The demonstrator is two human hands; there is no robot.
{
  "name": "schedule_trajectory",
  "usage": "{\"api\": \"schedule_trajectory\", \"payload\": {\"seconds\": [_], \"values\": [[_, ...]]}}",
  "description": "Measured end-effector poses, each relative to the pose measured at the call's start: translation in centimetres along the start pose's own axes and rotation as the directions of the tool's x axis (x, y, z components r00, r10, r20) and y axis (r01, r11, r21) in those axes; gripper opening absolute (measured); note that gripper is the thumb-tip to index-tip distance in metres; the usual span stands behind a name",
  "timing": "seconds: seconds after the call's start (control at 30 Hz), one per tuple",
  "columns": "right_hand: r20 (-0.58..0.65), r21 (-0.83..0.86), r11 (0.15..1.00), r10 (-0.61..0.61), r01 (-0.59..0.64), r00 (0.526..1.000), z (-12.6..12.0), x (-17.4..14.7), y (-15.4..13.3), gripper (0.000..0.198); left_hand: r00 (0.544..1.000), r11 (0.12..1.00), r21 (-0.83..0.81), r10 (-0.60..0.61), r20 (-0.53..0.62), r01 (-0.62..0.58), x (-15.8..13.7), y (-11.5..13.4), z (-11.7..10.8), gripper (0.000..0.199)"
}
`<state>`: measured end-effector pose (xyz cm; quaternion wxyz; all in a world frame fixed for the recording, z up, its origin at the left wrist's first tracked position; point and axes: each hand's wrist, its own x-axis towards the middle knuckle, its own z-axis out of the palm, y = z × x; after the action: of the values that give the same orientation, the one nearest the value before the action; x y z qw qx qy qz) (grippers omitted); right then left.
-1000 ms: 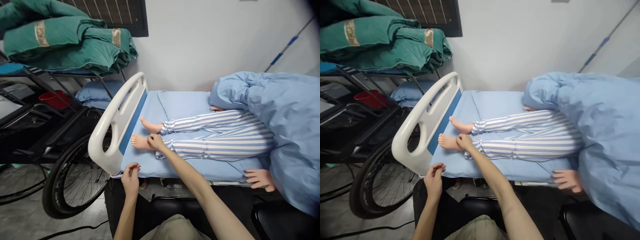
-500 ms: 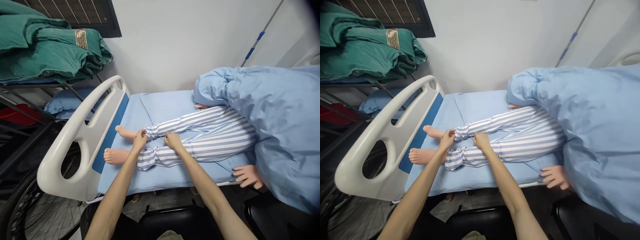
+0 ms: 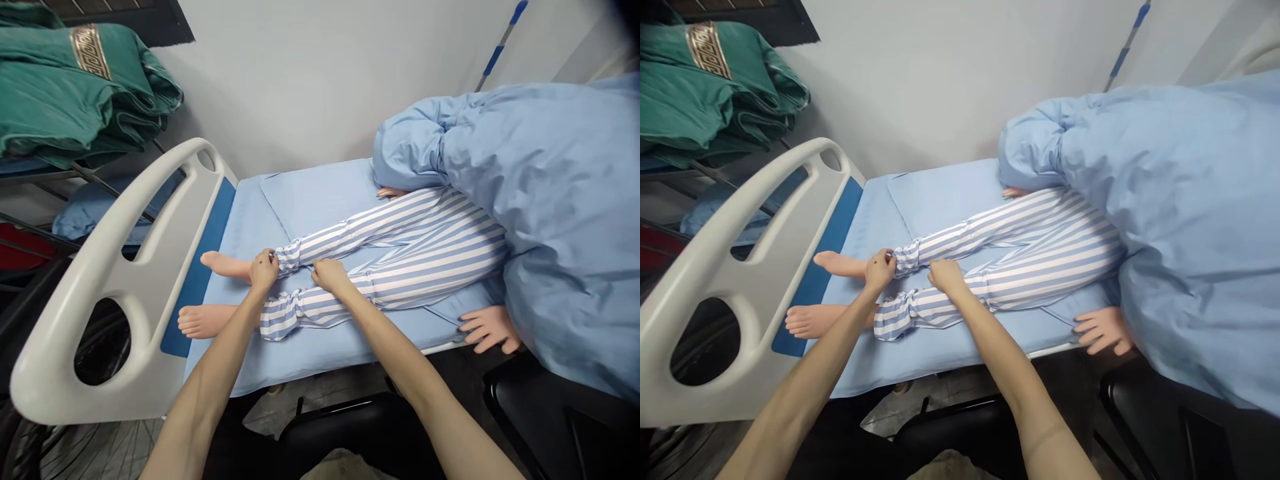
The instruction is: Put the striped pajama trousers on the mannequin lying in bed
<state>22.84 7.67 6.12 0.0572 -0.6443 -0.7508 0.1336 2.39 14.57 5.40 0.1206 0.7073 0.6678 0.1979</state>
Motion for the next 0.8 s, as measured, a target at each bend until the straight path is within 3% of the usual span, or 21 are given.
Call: {"api": "schedule_trajectory", "payload": {"seconds": [0.2,0.3,0.47,0.6,0.7,0.8], "values": [[-0.029,-0.029,0.998,-0.053,0.052,0.998,-0.1,-0.3,-0.2,0.033,0.999,0.999,0.028,0.038,-0.013,-0.038,0.1,-0.4,0.2,0.039],[-0.047,-0.053,0.99,-0.131,0.129,0.99,-0.2,-0.5,-0.3,0.034,0.997,0.997,0.045,0.053,0.052,-0.055,1.0,0.1,0.0,0.035],[-0.056,-0.094,0.984,-0.154,0.148,0.986,-0.2,-0.6,-0.5,0.035,0.992,0.995,0.032,0.093,0.083,-0.095,2.0,0.4,-0.7,0.019],[-0.002,-0.15,0.95,-0.276,0.273,0.961,-0.7,-0.5,-0.4,0.035,0.979,0.99,-0.039,0.142,0.146,-0.137,2.0,-0.2,-1.2,0.01],[0.035,-0.187,0.922,-0.338,0.339,0.94,-1.3,-0.1,0.3,0.035,0.984,0.988,-0.111,0.12,0.136,-0.105,2.1,-1.0,-1.9,0.009],[0.059,-0.228,0.926,-0.294,0.3,0.954,-1.6,0.4,1.4,0.036,0.986,0.987,-0.15,0.079,0.148,-0.057,2.3,-1.6,-2.6,0.007]]}}
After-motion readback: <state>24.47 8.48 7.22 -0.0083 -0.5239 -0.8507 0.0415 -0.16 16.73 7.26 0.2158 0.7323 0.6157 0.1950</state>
